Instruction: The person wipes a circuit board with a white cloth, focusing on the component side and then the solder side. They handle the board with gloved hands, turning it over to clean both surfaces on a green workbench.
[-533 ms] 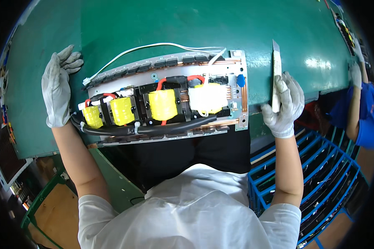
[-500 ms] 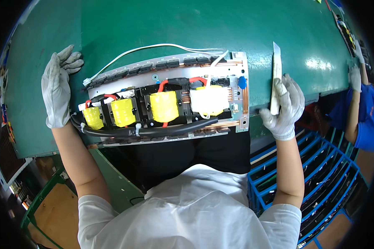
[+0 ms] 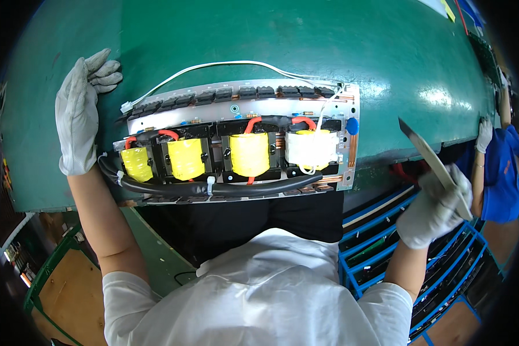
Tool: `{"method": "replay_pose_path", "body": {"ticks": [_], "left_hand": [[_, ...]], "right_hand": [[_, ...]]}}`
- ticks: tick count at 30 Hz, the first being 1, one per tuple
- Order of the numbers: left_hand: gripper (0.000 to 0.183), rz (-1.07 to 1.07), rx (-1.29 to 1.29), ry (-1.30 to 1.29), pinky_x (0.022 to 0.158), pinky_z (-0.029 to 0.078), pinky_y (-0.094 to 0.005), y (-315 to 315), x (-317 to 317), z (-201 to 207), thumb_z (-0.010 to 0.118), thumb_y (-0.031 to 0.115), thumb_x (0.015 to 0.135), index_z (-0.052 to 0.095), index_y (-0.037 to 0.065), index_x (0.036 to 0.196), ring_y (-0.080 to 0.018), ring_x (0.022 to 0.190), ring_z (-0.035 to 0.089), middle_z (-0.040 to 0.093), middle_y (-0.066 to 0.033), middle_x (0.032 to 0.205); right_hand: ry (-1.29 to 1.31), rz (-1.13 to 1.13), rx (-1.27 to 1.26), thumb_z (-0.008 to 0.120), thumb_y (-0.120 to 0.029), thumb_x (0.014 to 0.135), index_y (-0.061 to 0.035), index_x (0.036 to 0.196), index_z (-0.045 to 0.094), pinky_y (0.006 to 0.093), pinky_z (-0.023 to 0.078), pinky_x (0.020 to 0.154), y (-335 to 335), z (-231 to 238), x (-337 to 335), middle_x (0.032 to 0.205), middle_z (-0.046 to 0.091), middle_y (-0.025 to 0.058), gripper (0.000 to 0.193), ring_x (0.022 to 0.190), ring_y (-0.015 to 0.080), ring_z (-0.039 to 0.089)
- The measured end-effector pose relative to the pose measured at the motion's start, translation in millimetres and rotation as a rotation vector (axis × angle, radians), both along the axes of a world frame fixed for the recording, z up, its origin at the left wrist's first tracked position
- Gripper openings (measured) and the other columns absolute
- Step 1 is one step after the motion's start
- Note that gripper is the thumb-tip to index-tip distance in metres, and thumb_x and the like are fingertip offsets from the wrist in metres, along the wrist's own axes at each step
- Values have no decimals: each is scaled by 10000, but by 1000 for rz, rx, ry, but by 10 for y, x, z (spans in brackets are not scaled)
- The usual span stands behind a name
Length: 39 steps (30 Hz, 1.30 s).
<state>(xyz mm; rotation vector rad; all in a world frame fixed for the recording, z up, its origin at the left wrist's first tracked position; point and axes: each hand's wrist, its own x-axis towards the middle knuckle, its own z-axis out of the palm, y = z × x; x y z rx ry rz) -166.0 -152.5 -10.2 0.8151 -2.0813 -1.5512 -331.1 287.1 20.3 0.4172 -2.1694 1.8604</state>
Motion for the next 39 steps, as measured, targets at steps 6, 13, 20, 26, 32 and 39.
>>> {"method": "replay_pose_path", "body": {"ticks": [6, 13, 20, 26, 32, 39], "left_hand": [[502, 44, 12, 28, 747, 476, -231, 40, -53, 36, 520, 380, 956, 617, -87, 1112, -122, 785, 622, 680, -138, 926], [492, 48, 22, 42, 737, 478, -230, 31, -19, 21, 526, 379, 953, 625, -80, 1103, -123, 778, 623, 684, -135, 918], [468, 25, 52, 46, 746, 476, -234, 13, -7, 47, 539, 374, 945, 639, -58, 1094, -130, 805, 633, 687, -135, 932], [462, 13, 24, 22, 755, 472, -241, 16, 3, 73, 531, 378, 946, 644, -43, 1096, -132, 811, 633, 687, -133, 942], [497, 10, 14, 10, 761, 468, -236, 39, -22, 66, 501, 384, 961, 617, -70, 1125, -127, 802, 618, 678, -130, 939], [501, 49, 27, 14, 745, 466, -231, 46, -36, 54, 508, 385, 959, 622, -79, 1111, -118, 785, 609, 677, -122, 917]], "right_hand": [[-96, 586, 144, 650, -363, 856, -99, 683, 469, 288, 225, 479, -104, 467, 182, 560, 390, -7, 364, 500, 140, 352], [80, 771, 369, 725, -405, 785, -112, 659, 553, 292, 308, 415, -600, 356, 252, 531, 467, -1, 363, 425, 160, 449], [-72, 875, 679, 766, -417, 689, -137, 718, 624, 364, 444, 614, -699, 436, 291, 684, 573, 29, 315, 638, 229, 567], [-45, 864, 670, 770, -403, 689, -138, 709, 624, 361, 445, 593, -794, 394, 300, 683, 572, 36, 303, 641, 236, 572], [-154, 806, 559, 768, -410, 702, -125, 668, 623, 366, 447, 593, -837, 414, 252, 629, 566, 33, 322, 617, 244, 575], [-77, 909, 742, 768, -378, 670, -147, 734, 706, 382, 462, 664, -798, 401, 250, 721, 634, 35, 247, 703, 267, 601]]}}
